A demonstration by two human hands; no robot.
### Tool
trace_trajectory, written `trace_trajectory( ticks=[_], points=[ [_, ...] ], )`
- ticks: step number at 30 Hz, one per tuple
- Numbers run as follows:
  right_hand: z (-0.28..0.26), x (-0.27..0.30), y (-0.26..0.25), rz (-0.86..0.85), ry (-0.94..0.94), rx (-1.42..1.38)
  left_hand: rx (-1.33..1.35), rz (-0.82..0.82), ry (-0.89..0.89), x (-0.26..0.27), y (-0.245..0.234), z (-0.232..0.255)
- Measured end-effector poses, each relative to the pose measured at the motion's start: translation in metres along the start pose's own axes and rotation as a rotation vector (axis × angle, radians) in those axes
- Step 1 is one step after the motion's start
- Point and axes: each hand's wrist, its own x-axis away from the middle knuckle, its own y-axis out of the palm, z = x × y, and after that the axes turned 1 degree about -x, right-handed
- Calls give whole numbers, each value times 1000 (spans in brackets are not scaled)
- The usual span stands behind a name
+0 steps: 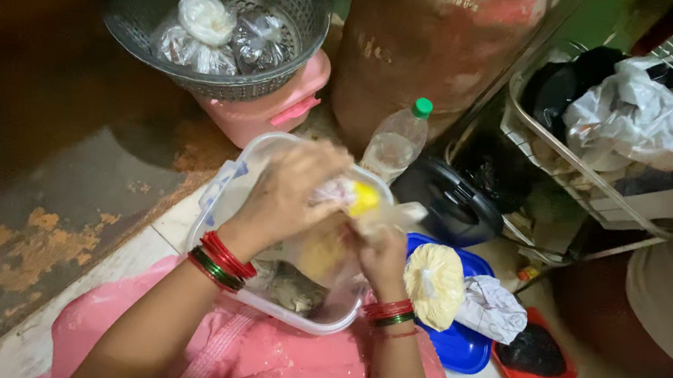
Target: The person sits on the floor and opens a plastic container. They remove small yellow items from a black bag and place them into the container, then add several other plastic bags containing different items into the same container.
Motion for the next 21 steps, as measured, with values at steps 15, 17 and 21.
trace_trajectory(
  ticks=[15, 17, 21],
  points=[
    [-4, -6, -38, 292, 39, -344, 608, -259, -659, 49, 80, -60],
    [4, -9, -46, 378, 87, -221, 742, -192, -535, 39, 82, -72],
    [26, -7, -53, 513, -22, -257, 479, -299, -652, 38, 89, -101]
  ],
)
